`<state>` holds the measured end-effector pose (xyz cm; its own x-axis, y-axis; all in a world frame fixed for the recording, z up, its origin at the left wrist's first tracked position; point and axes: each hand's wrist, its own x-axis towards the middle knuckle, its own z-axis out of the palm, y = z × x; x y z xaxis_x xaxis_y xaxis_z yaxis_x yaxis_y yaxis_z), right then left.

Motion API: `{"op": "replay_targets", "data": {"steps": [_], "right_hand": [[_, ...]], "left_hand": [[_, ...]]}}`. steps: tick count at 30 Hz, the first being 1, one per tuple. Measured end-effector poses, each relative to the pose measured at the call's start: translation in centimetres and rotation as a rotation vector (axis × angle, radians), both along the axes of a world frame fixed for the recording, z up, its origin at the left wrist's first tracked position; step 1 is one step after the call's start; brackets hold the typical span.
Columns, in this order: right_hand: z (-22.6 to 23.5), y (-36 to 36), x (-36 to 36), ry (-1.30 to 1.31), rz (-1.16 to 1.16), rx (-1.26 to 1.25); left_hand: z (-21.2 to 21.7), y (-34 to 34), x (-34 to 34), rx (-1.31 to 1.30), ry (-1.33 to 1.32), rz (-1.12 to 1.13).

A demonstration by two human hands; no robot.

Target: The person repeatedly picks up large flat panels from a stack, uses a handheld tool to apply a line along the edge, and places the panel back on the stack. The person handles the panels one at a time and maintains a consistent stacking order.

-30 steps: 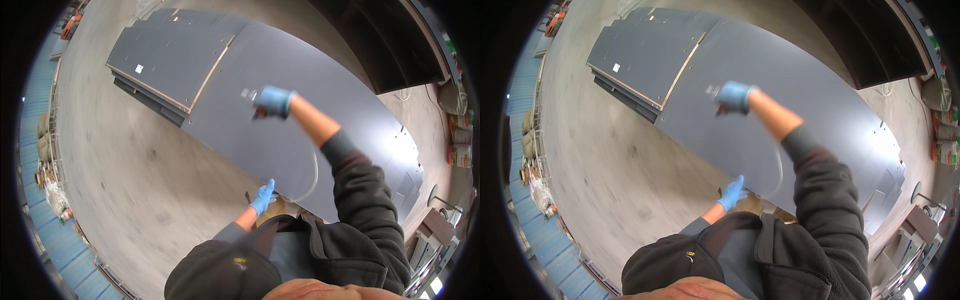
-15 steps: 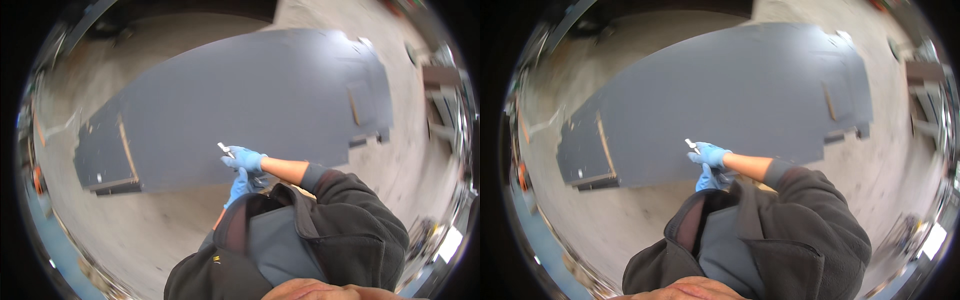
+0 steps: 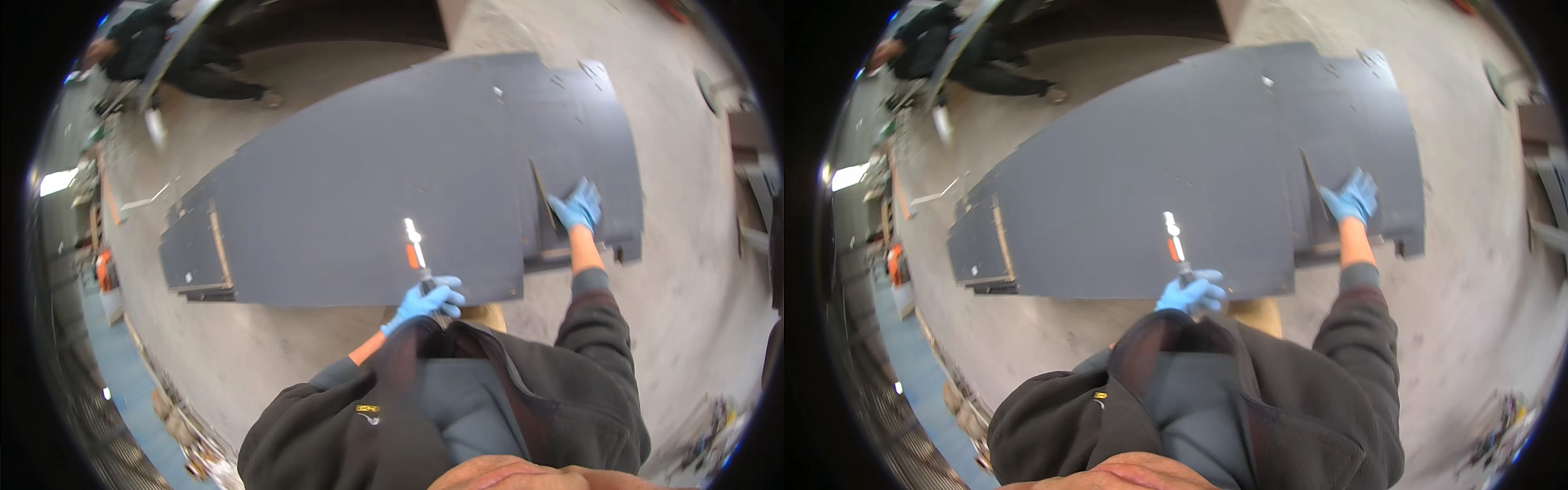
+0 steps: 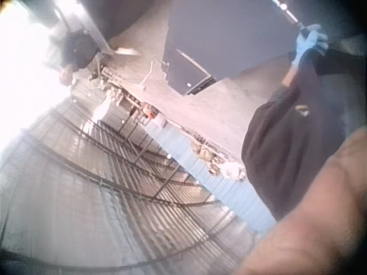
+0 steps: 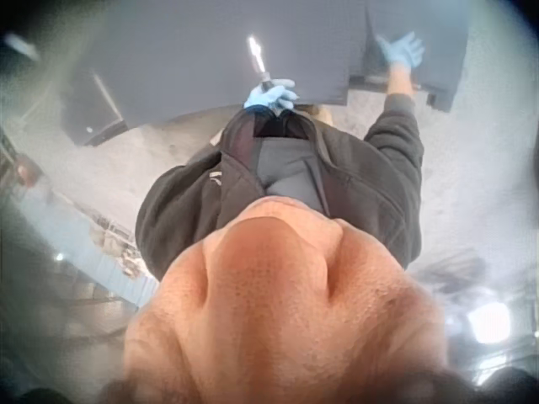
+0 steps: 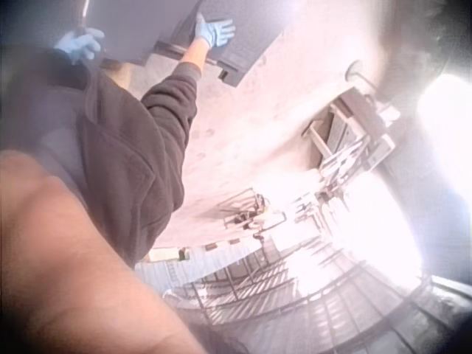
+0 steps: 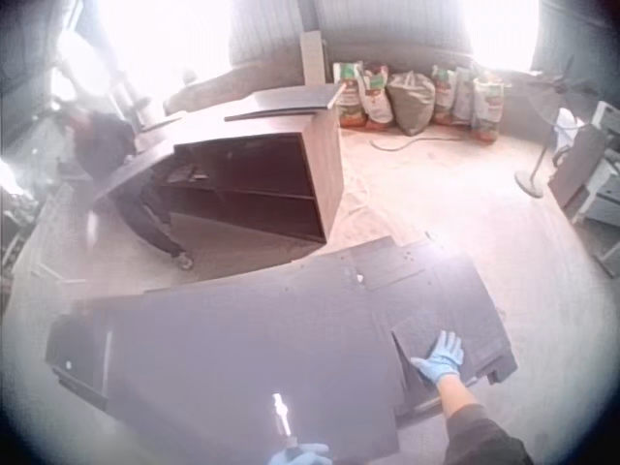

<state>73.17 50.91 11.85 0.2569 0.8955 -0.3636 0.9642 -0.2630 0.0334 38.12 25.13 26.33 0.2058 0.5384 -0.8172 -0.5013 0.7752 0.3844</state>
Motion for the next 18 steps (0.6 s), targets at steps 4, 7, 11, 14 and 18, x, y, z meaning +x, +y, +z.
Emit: {"op": "replay_targets", "data": {"steps": [4,7,11,14,18], "right_hand": [[-1.0,0.3,-0.1,0.006,-0.007,-0.090],[0.2,1.2,-1.2,0.028,-0.025,-0.115],[2.5,2.2,-1.9,0.020,-0.069,-0.081],[2.9,2.2,-2.1,0.022,-0.096,0.051],[1.4,3.4,-0.9,0.296,-0.305,0.101]], "left_hand": [[-0.4,0.1,-0.2,0.029,0.030,-0.006],[-0.5,-0.1,-0.5,0.022,0.072,0.055],[-0.4,-0.8,-1.6,0.007,0.115,0.132],[-0.9,-1.5,-3.0,0.007,0.140,0.183],[-1.7,-2.1,-4.7,0.029,0.083,0.340]]}}
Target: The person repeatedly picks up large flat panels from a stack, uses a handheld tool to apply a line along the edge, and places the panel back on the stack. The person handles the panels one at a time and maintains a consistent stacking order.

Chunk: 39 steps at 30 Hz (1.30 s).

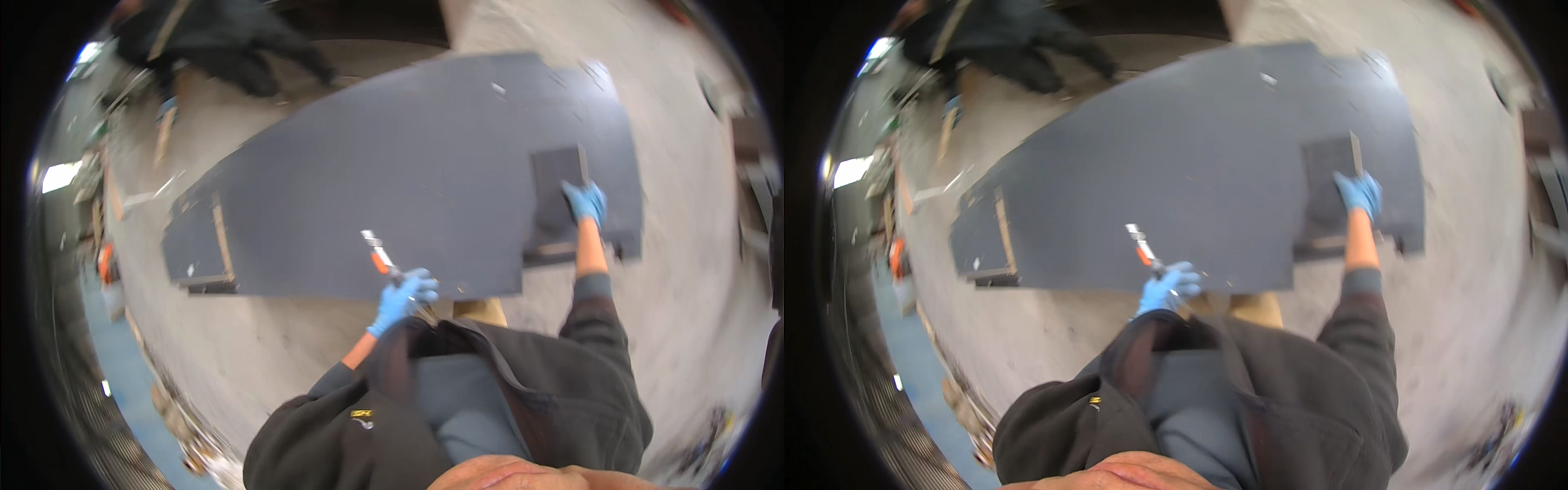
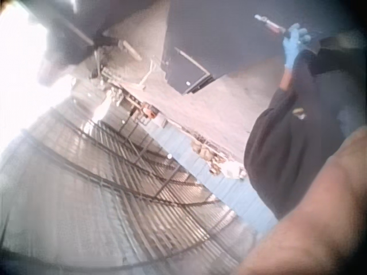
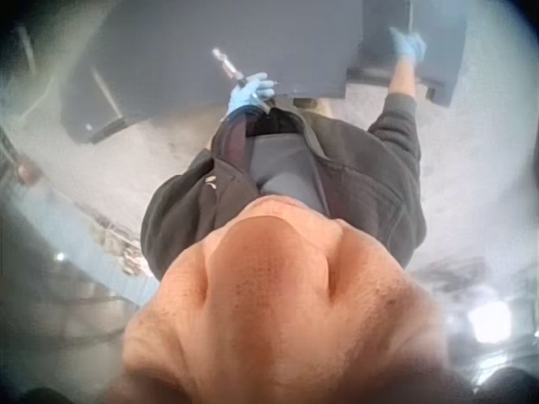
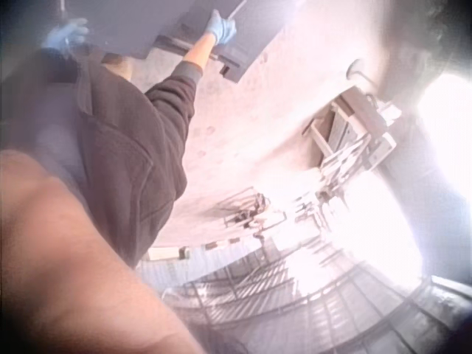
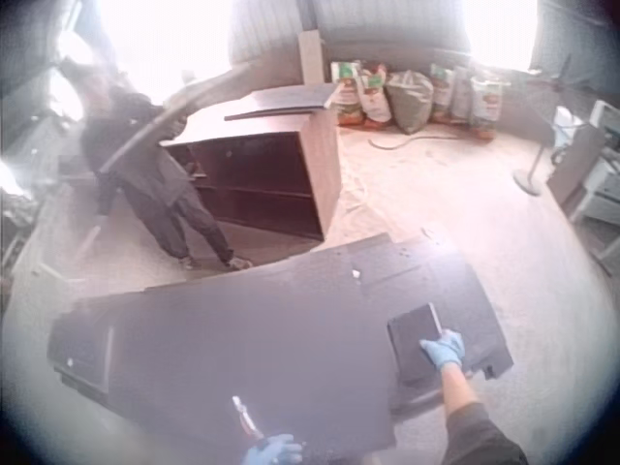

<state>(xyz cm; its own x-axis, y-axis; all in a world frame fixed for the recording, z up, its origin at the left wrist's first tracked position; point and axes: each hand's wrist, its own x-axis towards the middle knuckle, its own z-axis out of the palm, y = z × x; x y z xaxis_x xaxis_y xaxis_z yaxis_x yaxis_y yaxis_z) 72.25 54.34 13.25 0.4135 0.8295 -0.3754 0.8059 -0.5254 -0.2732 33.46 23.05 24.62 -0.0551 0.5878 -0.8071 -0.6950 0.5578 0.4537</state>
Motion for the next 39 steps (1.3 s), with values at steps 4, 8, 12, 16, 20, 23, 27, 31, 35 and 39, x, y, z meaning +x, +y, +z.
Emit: {"op": "replay_targets", "data": {"steps": [4,8,12,16,20,23,27,31,35,39], "right_hand": [[1.2,1.9,4.3,0.099,0.003,0.018],[8.1,2.3,8.2,0.368,-0.180,0.255],[13.8,0.6,7.4,0.766,-0.188,0.316],[14.0,-1.6,0.9,0.856,0.154,0.052],[14.3,1.1,-6.2,0.810,0.434,-0.182],[15.5,4.2,-11.3,0.672,0.655,-0.261],[15.6,7.4,-18.0,0.668,0.807,-0.276],[14.5,10.6,-22.6,0.818,0.858,-0.154],[14.3,13.6,-24.5,0.835,0.828,-0.058],[13.3,15.9,-26.9,0.851,0.938,0.065]], "left_hand": [[0.7,0.4,-0.3,-0.109,0.043,0.000],[3.3,1.9,0.9,-0.122,0.064,0.065],[5.0,2.9,2.2,-0.056,0.074,0.110],[5.0,2.8,3.4,0.103,0.076,0.253],[4.2,3.7,4.6,0.170,0.073,0.408],[4.0,3.6,5.3,0.224,0.064,0.604],[3.0,1.4,5.0,0.066,0.110,0.775],[0.3,0.2,2.7,0.063,0.161,0.851],[-1.9,-0.5,2.4,-0.037,0.196,0.913],[-4.0,-2.4,0.5,-0.036,0.344,0.920]]}}
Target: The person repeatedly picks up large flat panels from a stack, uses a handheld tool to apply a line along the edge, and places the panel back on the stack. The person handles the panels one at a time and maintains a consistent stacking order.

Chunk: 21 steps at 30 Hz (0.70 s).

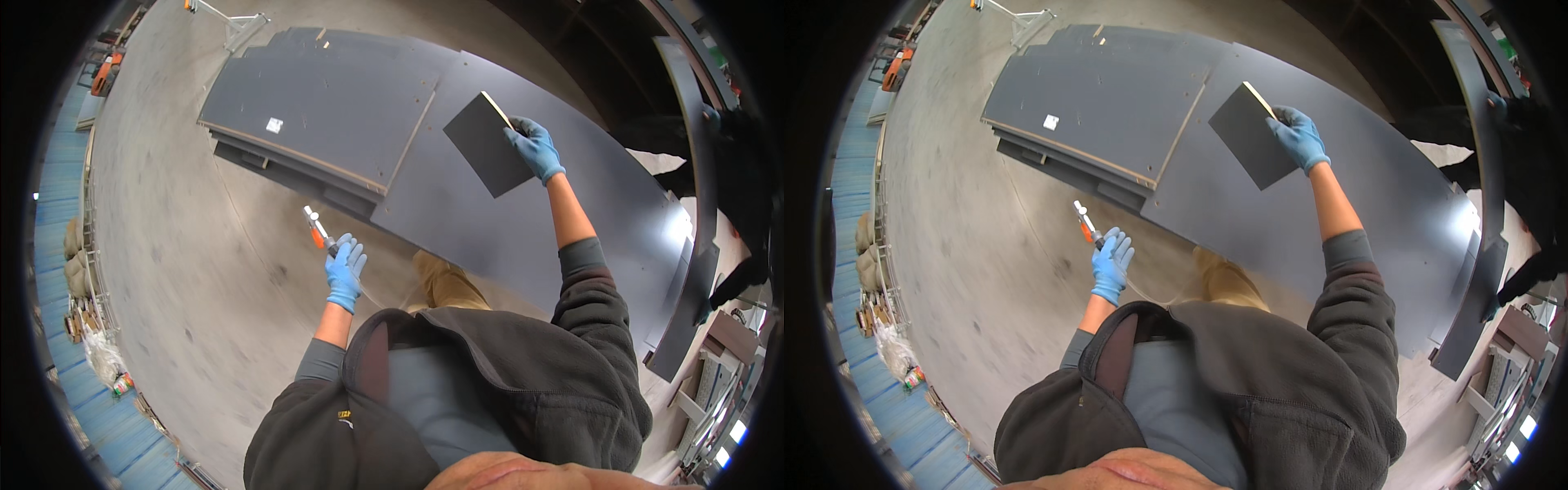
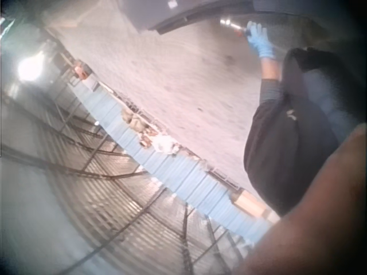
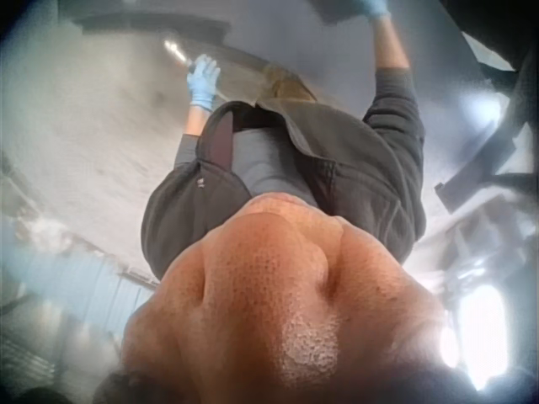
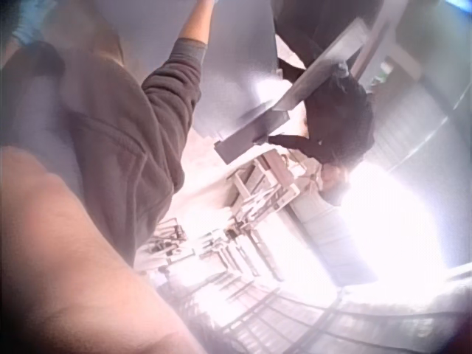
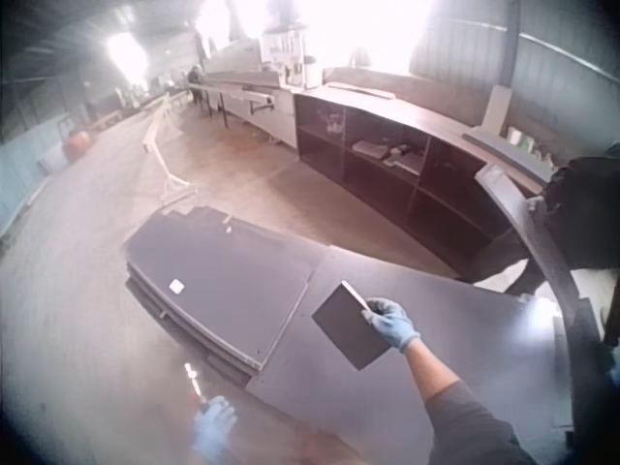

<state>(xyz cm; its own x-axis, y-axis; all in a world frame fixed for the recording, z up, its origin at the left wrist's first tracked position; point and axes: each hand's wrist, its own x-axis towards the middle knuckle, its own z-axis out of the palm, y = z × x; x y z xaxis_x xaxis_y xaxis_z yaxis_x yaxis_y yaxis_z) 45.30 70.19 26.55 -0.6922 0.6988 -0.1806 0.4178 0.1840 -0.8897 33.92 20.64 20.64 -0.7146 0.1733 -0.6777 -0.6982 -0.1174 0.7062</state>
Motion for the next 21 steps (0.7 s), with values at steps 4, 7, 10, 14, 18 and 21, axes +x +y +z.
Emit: {"op": "replay_targets", "data": {"steps": [4,7,10,14,18,21], "right_hand": [[-2.4,1.5,-2.6,-0.007,0.005,0.022],[-3.3,2.5,-5.7,0.016,0.009,0.153],[-2.7,2.6,-11.1,0.062,0.023,0.218],[-1.5,1.1,-23.6,0.035,0.029,0.216],[-5.4,-1.4,-32.4,0.024,0.100,0.251],[-11.5,-4.0,-35.5,-0.114,0.195,0.330]], "left_hand": [[-3.0,-3.1,1.4,-0.056,-0.059,0.073],[-5.3,-4.8,1.7,-0.099,-0.030,0.060],[-6.9,-6.8,0.1,-0.151,-0.002,0.048],[-7.6,-10.9,-6.3,-0.286,-0.031,0.010],[-10.4,-17.0,-8.8,-0.334,-0.121,0.093],[-15.2,-21.5,-8.8,-0.241,-0.195,0.151]]}}
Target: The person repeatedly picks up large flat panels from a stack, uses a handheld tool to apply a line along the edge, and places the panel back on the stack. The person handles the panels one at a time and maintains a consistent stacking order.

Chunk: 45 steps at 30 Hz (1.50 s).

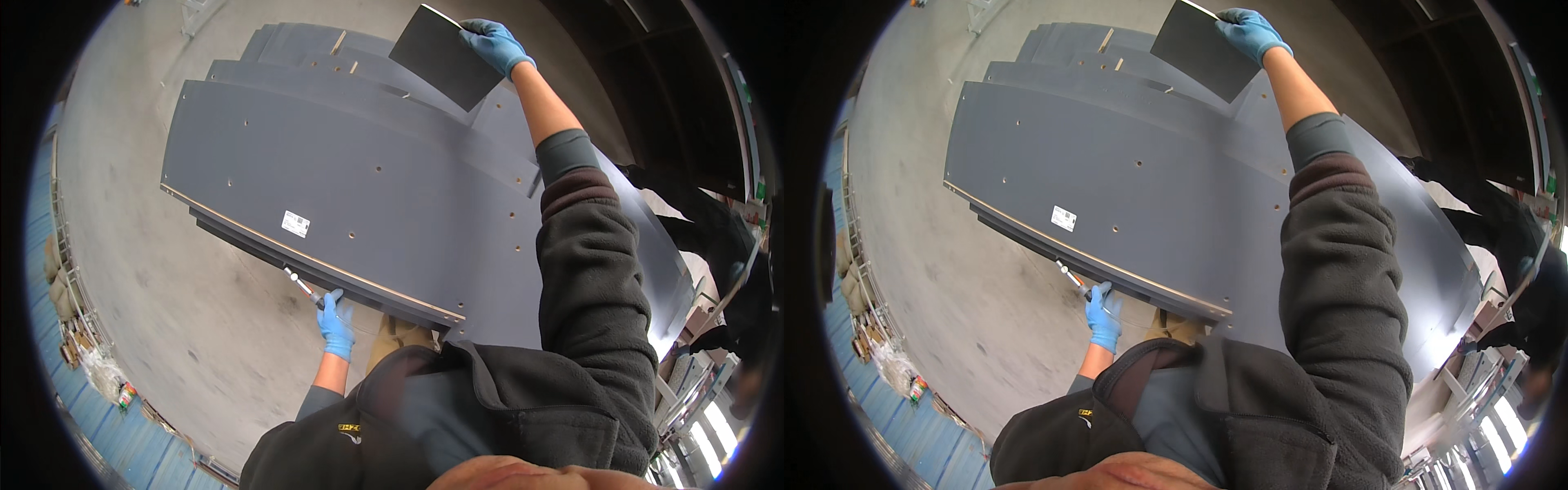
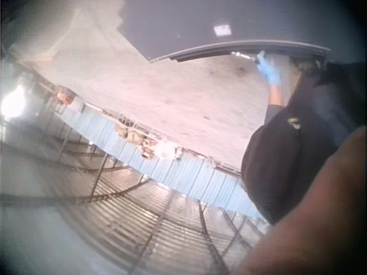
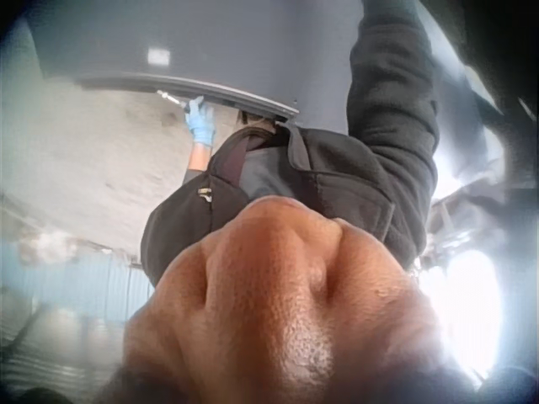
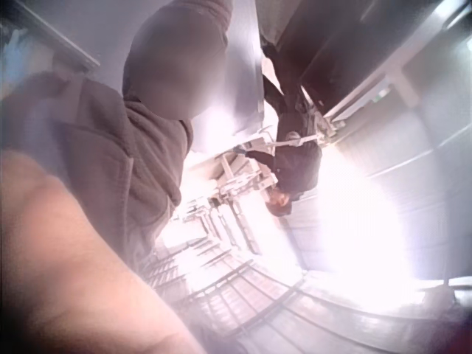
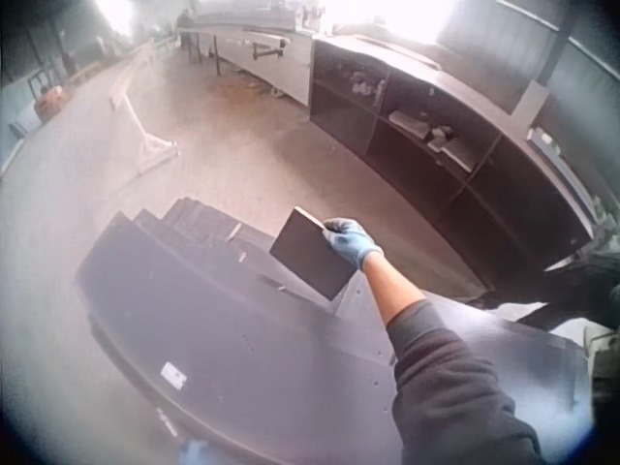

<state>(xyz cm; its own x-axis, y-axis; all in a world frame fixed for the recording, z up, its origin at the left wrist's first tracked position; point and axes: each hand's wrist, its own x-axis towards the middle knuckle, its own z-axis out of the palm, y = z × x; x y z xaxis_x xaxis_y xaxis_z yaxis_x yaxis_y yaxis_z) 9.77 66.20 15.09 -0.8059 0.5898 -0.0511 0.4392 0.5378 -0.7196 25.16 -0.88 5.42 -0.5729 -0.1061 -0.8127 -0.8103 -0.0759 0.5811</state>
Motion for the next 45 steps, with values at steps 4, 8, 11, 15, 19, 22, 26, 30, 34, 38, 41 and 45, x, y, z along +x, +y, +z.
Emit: {"op": "replay_targets", "data": {"steps": [4,8,11,15,19,22,26,30,34,38,41,45], "right_hand": [[-8.1,-2.6,-1.9,-0.149,0.075,-0.081],[-12.8,-3.7,-2.6,-0.238,0.111,-0.099],[-15.1,-4.5,-2.3,-0.247,0.076,-0.074],[-16.8,-5.8,-2.1,-0.228,0.028,-0.016],[-16.6,-6.5,-2.3,-0.277,0.038,-0.004],[-15.9,-6.9,-2.4,-0.311,0.049,0.003],[-15.3,-7.7,-2.2,-0.360,0.038,0.029],[-15.5,-8.2,-1.9,-0.322,0.051,0.016],[-15.3,-8.2,-2.0,-0.367,0.073,0.150],[-14.5,-8.3,-2.3,-0.345,0.076,0.056],[-14.5,-9.0,-2.2,-0.358,0.058,-0.015],[-16.1,-10.0,-1.8,-0.338,0.071,0.120]], "left_hand": [[-5.5,-4.8,1.1,0.104,-0.070,-0.041],[-7.4,-4.6,1.1,0.054,-0.124,0.008],[-6.8,-3.2,0.8,-0.025,-0.157,0.052],[-5.1,-2.4,0.1,0.076,-0.098,0.055],[-4.3,-2.4,-0.8,0.112,-0.127,-0.017],[-4.3,-2.7,-1.3,0.150,-0.140,-0.040],[-4.2,-3.0,-1.3,0.167,-0.127,-0.044],[-4.5,-2.9,-1.3,0.206,-0.079,-0.052],[-4.8,-3.0,-1.8,0.192,-0.129,-0.062],[-4.5,-3.4,-2.2,0.215,-0.126,-0.065],[-4.0,-3.4,-2.2,0.227,-0.131,-0.044],[-4.2,-2.9,-2.7,0.202,-0.131,-0.034]]}}
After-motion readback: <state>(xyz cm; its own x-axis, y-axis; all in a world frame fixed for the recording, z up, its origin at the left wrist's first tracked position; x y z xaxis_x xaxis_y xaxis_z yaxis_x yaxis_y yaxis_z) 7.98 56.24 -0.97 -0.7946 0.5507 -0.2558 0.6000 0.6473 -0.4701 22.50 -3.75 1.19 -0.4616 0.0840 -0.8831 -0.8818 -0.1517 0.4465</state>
